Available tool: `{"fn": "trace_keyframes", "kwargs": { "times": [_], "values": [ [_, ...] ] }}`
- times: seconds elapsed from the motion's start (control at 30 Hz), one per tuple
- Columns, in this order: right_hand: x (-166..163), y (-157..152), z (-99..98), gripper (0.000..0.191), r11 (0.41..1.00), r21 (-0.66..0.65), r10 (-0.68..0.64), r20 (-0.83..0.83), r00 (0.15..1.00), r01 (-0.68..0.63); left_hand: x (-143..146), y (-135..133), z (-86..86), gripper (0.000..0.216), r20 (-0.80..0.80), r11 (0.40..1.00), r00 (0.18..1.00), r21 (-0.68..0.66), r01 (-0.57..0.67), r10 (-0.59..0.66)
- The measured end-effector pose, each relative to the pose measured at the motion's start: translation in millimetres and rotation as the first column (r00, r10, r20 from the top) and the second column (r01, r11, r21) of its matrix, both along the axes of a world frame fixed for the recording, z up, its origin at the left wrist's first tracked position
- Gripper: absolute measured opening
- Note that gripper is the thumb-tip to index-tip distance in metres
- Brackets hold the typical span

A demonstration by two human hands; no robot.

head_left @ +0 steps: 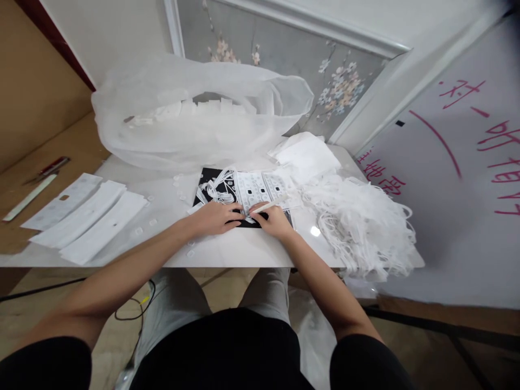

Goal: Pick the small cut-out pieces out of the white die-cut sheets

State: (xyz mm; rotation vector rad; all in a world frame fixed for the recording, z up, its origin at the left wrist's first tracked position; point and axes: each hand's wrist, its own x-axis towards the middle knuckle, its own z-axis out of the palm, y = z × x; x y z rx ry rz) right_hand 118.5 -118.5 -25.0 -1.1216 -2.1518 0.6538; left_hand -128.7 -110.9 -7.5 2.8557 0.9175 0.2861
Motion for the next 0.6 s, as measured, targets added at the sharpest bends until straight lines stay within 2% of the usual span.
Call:
{"fn": "trace_keyframes", "kwargs": {
  "times": [0.17,0.33,0.47,0.6],
  "values": [
    [-3.7,-2.6,-1.5,0.019,0.988,0.148,0.018,0.155,0.988,-0.042,0.2,1.4,-0.5,0.034,-0.018,0.999,1.000,-0.031,0.008,-0.009],
    [-10.9,-11.7,-3.7,0.021,0.940,0.334,-0.068,0.391,0.918,-0.073,1.3,-0.2,1.3,0.034,-0.029,0.997,1.000,-0.075,-0.004,0.002],
    [-15.2,-15.8,-3.4,0.019,0.911,0.393,-0.092,0.495,0.864,-0.128,2.4,-0.2,2.9,0.033,-0.028,0.994,1.000,-0.106,-0.013,0.011],
    [-18.4,-15.6,-4.4,0.019,0.904,0.419,-0.152,0.497,0.854,-0.083,3.5,1.2,3.9,0.034,-0.013,0.991,1.000,-0.136,-0.012,0.011]
  ]
}}
